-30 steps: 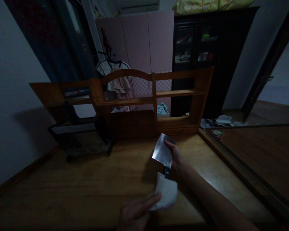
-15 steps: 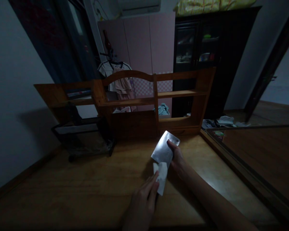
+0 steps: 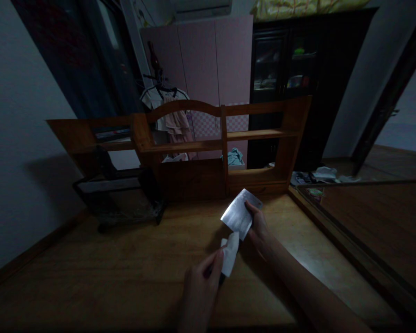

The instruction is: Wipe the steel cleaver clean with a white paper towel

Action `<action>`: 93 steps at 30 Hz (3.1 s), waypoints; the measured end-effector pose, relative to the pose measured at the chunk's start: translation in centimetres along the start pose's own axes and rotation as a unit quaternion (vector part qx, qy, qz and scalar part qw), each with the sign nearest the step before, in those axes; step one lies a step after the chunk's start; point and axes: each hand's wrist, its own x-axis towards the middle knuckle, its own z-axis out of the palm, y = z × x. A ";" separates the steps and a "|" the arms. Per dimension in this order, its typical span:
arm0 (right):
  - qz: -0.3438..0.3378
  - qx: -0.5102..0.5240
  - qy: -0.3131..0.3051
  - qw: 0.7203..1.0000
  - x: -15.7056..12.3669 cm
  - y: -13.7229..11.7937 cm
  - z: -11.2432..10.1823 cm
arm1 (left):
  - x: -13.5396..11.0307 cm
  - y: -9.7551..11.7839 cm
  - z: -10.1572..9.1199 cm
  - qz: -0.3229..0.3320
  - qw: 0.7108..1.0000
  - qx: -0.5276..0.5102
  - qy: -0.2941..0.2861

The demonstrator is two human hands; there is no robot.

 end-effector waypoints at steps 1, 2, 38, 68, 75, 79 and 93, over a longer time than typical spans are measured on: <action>-0.004 0.005 0.009 1.000 0.0 0.0 0.0 | -0.1 -0.2 -0.4 -0.007 1.000 0.004 0.005; -0.010 0.008 0.016 1.000 0.0 0.0 0.0 | -0.3 -0.4 -0.7 -0.011 1.000 0.009 0.010; -0.032 0.007 -0.037 0.999 0.7 -0.1 -0.6 | -0.5 -1.8 -0.3 -0.129 0.988 -0.078 -0.040; -0.085 0.056 -0.070 0.992 0.1 0.0 0.4 | -0.2 -2.1 -1.1 -0.189 0.958 0.155 0.148; -0.083 0.055 -0.097 0.990 -0.5 -0.3 0.9 | -1.5 -2.1 -0.3 -0.065 0.974 0.085 0.199; -0.114 0.061 -0.081 0.988 -0.9 -0.7 1.4 | -2.0 -1.5 0.9 -0.035 0.972 0.039 0.228; -0.131 0.064 -0.033 0.989 -0.7 -1.9 1.2 | -1.8 -1.9 -3.0 -0.115 0.950 -0.051 0.285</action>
